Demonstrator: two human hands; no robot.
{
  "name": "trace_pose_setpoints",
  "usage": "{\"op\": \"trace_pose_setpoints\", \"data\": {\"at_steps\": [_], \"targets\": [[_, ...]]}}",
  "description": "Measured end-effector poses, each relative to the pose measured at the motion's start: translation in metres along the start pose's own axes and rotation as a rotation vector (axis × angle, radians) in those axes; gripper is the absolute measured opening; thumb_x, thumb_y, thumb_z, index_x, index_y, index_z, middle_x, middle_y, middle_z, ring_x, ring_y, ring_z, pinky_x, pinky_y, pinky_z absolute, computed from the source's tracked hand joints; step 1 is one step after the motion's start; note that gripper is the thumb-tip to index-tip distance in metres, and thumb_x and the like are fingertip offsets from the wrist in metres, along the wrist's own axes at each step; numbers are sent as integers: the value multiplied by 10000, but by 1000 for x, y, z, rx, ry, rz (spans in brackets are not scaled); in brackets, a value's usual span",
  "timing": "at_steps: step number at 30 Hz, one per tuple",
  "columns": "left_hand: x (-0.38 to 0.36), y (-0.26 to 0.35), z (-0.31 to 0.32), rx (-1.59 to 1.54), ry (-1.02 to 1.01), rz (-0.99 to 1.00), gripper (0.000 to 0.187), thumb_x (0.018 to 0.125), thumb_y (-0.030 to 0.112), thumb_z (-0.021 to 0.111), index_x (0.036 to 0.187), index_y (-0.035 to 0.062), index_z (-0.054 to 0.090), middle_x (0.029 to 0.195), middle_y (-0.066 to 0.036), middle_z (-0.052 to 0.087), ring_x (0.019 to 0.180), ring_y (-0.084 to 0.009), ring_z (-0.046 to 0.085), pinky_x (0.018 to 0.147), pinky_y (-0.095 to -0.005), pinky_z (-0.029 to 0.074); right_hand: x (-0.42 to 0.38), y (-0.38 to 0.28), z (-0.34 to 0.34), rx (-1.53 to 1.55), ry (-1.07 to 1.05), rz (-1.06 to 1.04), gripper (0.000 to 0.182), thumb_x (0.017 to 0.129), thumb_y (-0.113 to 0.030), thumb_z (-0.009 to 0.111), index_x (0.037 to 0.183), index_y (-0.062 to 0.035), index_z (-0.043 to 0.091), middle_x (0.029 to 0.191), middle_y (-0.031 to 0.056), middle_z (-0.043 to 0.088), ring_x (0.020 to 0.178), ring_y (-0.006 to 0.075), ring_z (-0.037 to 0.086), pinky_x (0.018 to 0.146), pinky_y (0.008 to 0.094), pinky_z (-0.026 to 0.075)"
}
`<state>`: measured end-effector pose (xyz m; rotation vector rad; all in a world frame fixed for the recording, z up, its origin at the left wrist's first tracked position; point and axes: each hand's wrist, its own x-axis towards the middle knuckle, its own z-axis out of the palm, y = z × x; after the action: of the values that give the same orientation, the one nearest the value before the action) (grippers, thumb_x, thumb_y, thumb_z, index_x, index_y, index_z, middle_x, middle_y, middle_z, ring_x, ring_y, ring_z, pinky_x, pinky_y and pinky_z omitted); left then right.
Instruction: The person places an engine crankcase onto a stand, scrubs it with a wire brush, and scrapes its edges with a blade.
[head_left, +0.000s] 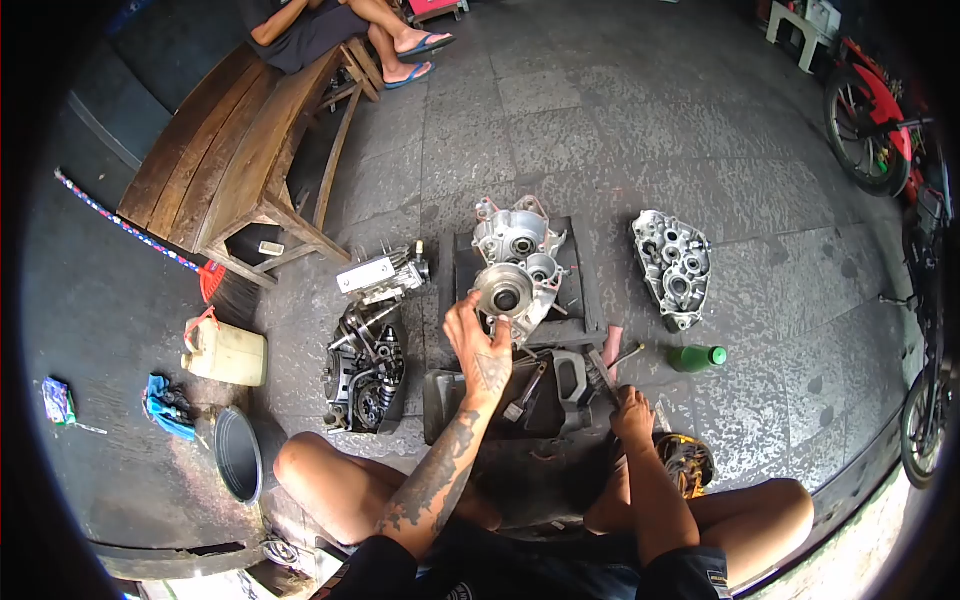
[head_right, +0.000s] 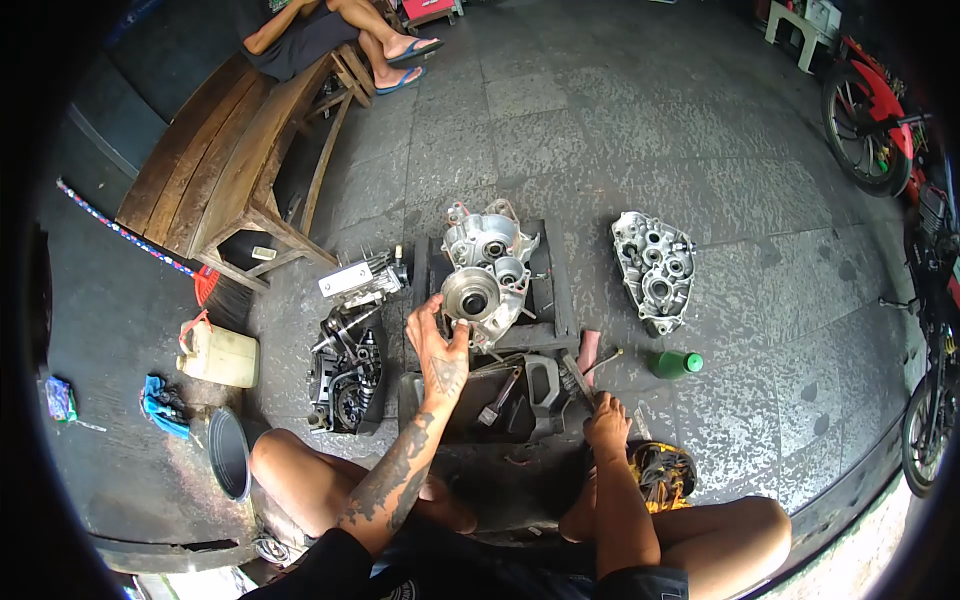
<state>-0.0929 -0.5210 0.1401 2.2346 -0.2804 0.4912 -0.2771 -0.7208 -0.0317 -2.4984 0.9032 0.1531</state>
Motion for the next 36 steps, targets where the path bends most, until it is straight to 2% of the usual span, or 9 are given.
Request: {"op": "trace_pose_setpoints", "data": {"at_steps": [4,9,13,18,24,27,30,35,36], "targets": [[22,-27,16,74,-130,-249,749,801,261,770,1408,11,408,1318,-224,450,1258,-418,403,1057,-520,349,10,29,22,-7,-11,1,476,715,-254,794,1089,-74,562,1079,169,637,1108,391,577,949,481,469],[45,-22,24,165,-335,-465,886,805,353,767,1486,8,316,1427,-215,387,1355,-408,339,1070,-560,357,7,24,-30,141,199,1,383,798,-203,686,1079,-56,471,841,227,696,793,476,663,731,549,522],[45,-27,29,148,-331,-477,717,846,248,713,1446,54,372,1381,-205,427,1308,-418,386,1030,-582,375,-18,-29,-103,340,147,-26,415,871,-307,706,1113,-42,497,681,188,641,661,427,651,638,495,493],[33,-40,44,73,-111,-491,564,877,113,597,1406,71,406,1324,-186,461,1256,-407,432,974,-590,402,-25,-100,-165,414,-59,57,425,1003,-373,536,938,37,629,669,220,614,655,392,635,606,457,458],[28,-60,46,-13,-157,-484,470,894,89,552,1347,36,440,1296,-236,471,1203,-433,463,977,-573,398,-6,-195,-179,433,63,-273,295,998,-231,563,1183,-1,552,734,151,684,654,277,690,621,403,520],[24,-67,49,-93,-121,-439,457,901,113,568,1336,40,447,1255,-287,490,1147,-450,509,984,-532,413,19,-205,-168,499,188,-263,312,983,-263,606,1071,32,549,662,144,650,490,227,640,502,353,494],[33,-68,36,-405,-157,-674,512,852,191,678,1300,63,466,1257,-264,507,1156,-439,534,976,-494,451,39,-203,-161,615,82,56,501,939,-381,659,1131,77,593,877,180,676,803,238,634,718,376,494],[43,-81,35,-446,-249,-575,555,802,235,730,1269,68,480,1293,-244,491,1186,-428,525,1021,-472,428,87,-174,-98,466,378,-100,621,907,-428,706,1146,132,584,993,227,662,869,246,607,812,351,484],[47,-77,32,-431,-267,-571,593,801,263,747,1290,67,473,1304,-245,483,1191,-420,523,1027,-469,422,96,-169,-92,532,409,-121,551,896,-383,720,1072,119,574,1006,246,626,937,342,580,858,419,457]]}}
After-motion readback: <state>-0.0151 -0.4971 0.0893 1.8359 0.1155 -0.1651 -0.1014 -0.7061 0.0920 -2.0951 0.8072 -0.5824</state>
